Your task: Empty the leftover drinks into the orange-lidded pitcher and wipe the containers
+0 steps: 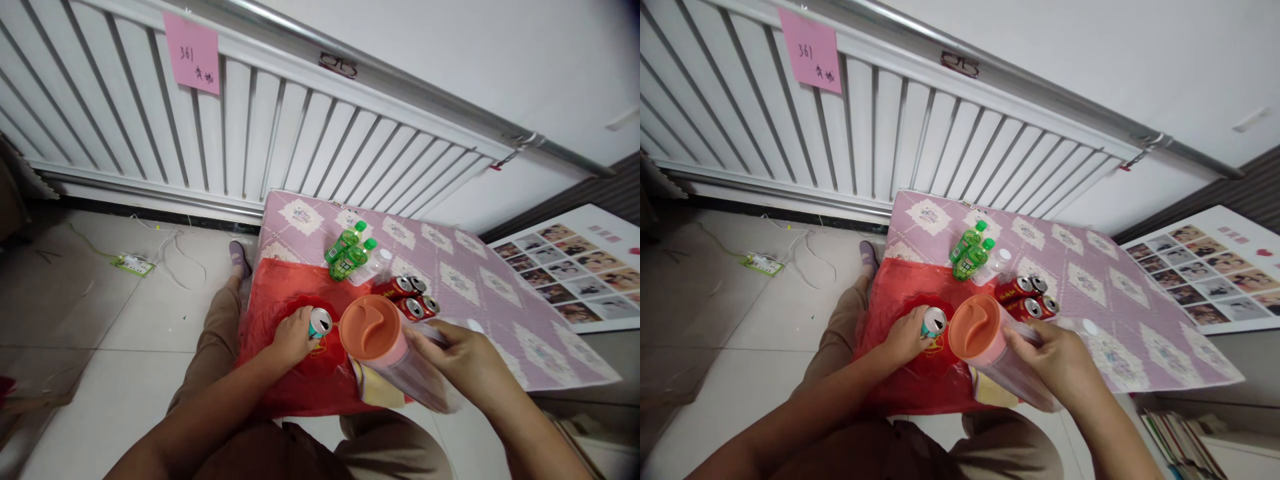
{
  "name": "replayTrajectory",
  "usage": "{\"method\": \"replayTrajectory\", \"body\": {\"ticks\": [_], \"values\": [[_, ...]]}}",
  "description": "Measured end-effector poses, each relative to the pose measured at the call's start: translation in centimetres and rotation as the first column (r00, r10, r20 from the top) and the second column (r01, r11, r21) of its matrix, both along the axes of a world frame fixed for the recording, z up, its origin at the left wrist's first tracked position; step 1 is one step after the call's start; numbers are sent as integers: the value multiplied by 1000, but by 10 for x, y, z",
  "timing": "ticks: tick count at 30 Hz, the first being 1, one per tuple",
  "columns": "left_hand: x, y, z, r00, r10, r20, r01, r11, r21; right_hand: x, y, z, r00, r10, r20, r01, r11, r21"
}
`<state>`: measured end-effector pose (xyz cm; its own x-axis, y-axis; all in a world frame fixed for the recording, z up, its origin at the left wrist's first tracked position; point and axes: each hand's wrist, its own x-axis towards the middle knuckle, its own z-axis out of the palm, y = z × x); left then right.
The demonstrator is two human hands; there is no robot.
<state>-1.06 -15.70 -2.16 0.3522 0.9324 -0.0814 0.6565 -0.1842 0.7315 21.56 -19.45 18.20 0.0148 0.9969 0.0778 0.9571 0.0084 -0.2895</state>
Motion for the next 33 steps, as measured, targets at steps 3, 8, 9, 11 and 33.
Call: {"method": "replayTrajectory", "body": {"ticks": [3, 8, 9, 11, 33], "values": [[0, 0, 1, 1000, -2, 1, 2, 1000, -12, 0, 0, 0, 1000, 7, 4, -7, 1000, 7], [-1, 0, 1, 1000, -3, -1, 3, 1000, -22, 1, 0, -1, 1000, 1, 13, -1, 1000, -8], [-1, 0, 1, 1000, -5, -5, 5, 1000, -24, 1, 1, -1, 1000, -3, 15, 4, 1000, -14], [-1, 0, 1, 1000, -10, -11, 9, 999, -33, 1, 1, -1, 1000, -8, 22, 9, 1000, -27], [-2, 1, 1, 1000, -13, -14, 12, 999, -42, 0, 2, -2, 999, -1, 34, 2, 999, -44]]}}
